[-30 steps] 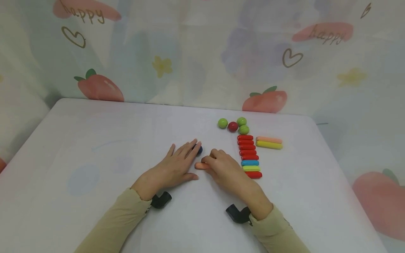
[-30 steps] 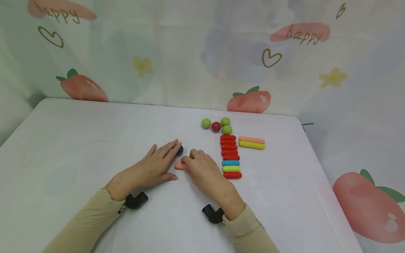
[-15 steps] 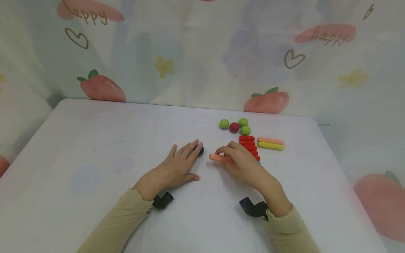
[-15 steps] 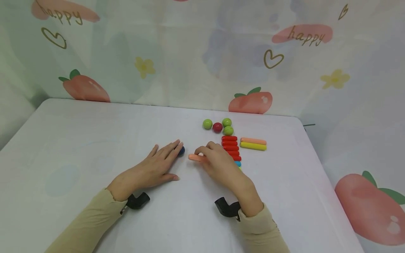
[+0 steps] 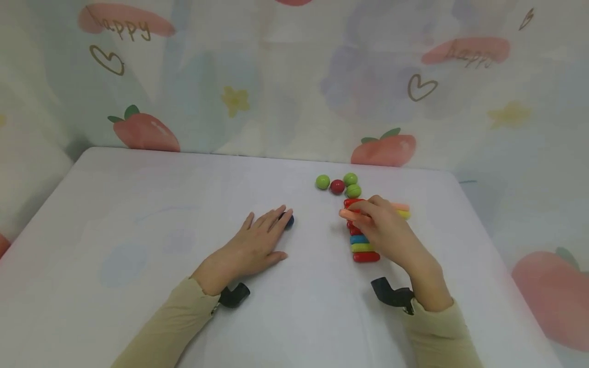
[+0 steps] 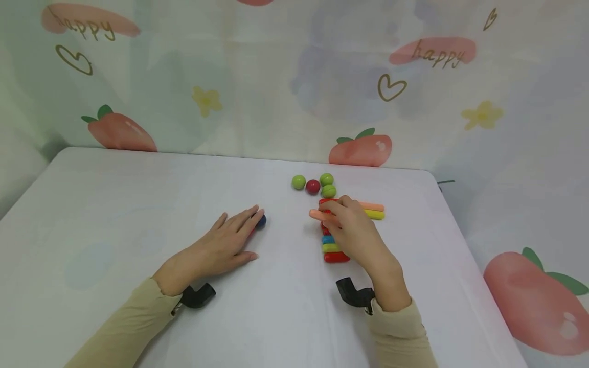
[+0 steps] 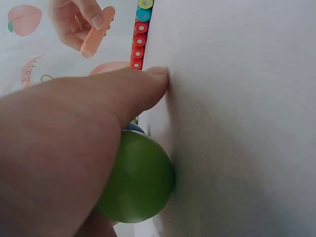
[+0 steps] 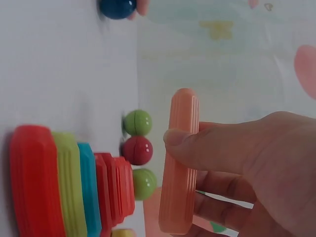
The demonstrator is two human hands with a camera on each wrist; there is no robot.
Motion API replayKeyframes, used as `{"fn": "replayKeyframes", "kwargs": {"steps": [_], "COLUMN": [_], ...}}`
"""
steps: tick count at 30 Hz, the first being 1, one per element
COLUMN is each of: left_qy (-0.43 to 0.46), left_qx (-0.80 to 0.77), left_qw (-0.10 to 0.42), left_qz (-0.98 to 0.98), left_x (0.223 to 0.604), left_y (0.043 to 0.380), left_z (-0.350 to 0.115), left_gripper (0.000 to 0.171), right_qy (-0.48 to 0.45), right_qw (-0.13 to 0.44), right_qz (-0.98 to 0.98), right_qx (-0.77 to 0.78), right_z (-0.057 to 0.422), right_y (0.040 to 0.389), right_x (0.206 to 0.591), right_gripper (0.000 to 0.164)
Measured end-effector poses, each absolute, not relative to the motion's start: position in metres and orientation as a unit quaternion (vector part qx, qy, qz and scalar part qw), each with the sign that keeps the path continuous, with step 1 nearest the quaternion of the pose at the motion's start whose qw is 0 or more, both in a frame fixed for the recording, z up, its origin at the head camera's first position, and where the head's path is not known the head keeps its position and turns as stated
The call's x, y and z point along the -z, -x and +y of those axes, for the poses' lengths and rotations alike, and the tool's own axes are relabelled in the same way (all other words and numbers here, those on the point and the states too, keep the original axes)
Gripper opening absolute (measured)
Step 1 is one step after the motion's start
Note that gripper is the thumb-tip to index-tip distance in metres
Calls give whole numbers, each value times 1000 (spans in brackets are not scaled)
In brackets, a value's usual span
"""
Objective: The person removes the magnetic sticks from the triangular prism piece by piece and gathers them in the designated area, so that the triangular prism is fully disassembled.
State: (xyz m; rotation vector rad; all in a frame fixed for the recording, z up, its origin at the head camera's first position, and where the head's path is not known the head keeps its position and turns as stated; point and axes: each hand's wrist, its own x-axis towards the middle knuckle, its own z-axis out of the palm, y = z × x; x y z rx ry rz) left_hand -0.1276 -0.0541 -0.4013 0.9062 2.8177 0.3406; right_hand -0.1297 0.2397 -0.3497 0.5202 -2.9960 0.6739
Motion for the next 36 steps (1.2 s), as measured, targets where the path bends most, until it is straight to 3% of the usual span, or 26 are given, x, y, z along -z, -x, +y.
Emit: {"fn": "replayKeyframes", "kwargs": {"steps": [8,17,24,36], "left_qy": [-279,-251,-239,-264], "left_qx": [-137,-98,-114,-129], "left_qw": [74,96,112,63], "left_qz": [947,958,958,954], "left_x": [390,374,370,374], "left_y": [129,130,131,130], "left_z": [-63,-67,-69,-71], "left_gripper": [83,58,51,40], "right_qy": [-128,-111,-113,-60], "right_qw": [18,18,29,25], "right_qz": [-970,-973,-974,-983], "right_qx": [-205,-200,-194,-170], "right_z": [251,266,275,286], "right_y": [136,137,138,139], "right_x": [350,352,352,362], "right_gripper": [31,33,33,27]}}
